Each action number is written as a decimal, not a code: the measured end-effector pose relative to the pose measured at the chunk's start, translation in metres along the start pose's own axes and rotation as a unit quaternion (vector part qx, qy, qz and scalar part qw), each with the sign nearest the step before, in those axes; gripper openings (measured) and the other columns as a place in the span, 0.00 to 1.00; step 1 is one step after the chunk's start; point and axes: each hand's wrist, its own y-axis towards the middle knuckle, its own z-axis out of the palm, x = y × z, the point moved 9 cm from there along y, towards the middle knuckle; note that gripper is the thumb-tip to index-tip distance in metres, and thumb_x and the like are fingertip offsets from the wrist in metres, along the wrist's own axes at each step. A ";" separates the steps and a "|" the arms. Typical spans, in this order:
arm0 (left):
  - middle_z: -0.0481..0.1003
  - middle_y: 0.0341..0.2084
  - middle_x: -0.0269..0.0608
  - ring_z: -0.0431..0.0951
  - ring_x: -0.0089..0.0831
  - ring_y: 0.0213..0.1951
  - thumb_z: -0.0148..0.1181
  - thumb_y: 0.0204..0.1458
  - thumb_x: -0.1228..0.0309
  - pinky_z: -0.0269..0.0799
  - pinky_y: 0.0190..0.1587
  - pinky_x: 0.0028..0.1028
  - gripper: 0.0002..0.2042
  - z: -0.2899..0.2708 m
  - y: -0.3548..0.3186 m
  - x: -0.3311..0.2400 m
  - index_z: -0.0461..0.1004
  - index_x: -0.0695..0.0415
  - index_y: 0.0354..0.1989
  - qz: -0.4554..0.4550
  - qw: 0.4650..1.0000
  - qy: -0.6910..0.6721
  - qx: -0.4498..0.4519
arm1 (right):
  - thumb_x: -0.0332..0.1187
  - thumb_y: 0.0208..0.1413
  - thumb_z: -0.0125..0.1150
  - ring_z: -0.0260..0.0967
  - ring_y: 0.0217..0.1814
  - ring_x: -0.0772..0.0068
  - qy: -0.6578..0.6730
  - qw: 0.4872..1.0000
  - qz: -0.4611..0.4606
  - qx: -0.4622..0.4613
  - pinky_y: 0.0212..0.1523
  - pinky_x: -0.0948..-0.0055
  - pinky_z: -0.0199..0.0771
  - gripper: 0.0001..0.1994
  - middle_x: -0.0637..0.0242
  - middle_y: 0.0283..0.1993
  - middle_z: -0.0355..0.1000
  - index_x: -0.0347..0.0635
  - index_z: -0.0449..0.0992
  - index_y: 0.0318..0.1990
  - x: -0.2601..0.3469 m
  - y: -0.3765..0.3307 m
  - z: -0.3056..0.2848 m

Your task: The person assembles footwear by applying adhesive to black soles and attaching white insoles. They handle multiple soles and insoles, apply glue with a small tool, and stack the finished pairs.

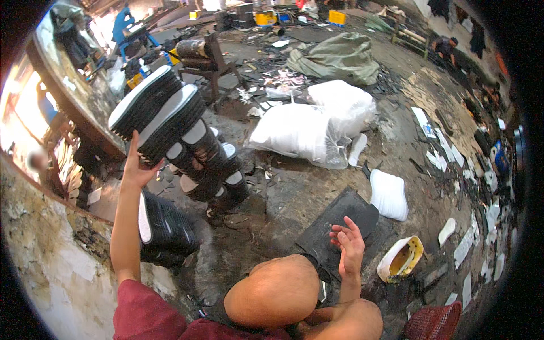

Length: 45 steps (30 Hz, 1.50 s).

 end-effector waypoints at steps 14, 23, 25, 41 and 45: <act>0.66 0.56 0.47 0.67 0.42 0.58 0.50 0.59 0.39 0.63 0.60 0.42 0.39 -0.071 -0.082 0.089 0.56 0.58 0.68 0.219 0.946 0.066 -0.231 | 0.31 0.59 0.62 0.71 0.37 0.77 0.049 0.837 -0.016 -0.544 0.34 0.77 0.71 0.17 0.68 0.43 0.75 0.42 0.72 0.56 -0.100 -0.176 -0.241; 0.77 0.49 0.42 0.78 0.33 0.50 0.72 0.49 0.72 0.76 0.52 0.33 0.22 0.232 -0.201 0.453 0.75 0.58 0.53 0.101 0.802 0.372 0.456 | 0.40 0.50 0.76 0.72 0.53 0.65 0.056 0.760 0.001 -0.648 0.48 0.53 0.71 0.24 0.69 0.53 0.76 0.50 0.75 0.54 -0.053 -0.177 -0.354; 0.69 0.59 0.51 0.70 0.45 0.61 0.74 0.46 0.64 0.69 0.61 0.41 0.32 0.288 -0.247 0.498 0.69 0.56 0.61 0.118 0.698 0.395 0.585 | 0.30 0.53 0.72 0.75 0.43 0.66 -0.087 0.748 -0.108 -0.649 0.48 0.64 0.74 0.16 0.66 0.45 0.79 0.39 0.78 0.48 -0.006 -0.173 -0.334; 0.54 0.71 0.43 0.67 0.58 0.59 0.67 0.40 0.76 0.75 0.54 0.49 0.36 0.342 -0.257 0.559 0.65 0.42 0.62 0.376 0.510 0.609 0.479 | 0.32 0.50 0.66 0.81 0.38 0.46 -0.708 0.617 0.083 -0.332 0.41 0.51 0.81 0.13 0.47 0.37 0.80 0.37 0.78 0.42 0.029 -0.002 -0.333; 0.52 0.72 0.41 0.70 0.57 0.56 0.67 0.39 0.76 0.79 0.48 0.48 0.37 0.341 -0.250 0.568 0.64 0.40 0.63 0.279 0.524 0.619 0.514 | 0.26 0.52 0.68 0.77 0.41 0.68 -0.215 0.879 -0.079 -0.419 0.47 0.67 0.78 0.15 0.63 0.43 0.80 0.34 0.78 0.48 0.102 -0.062 -0.359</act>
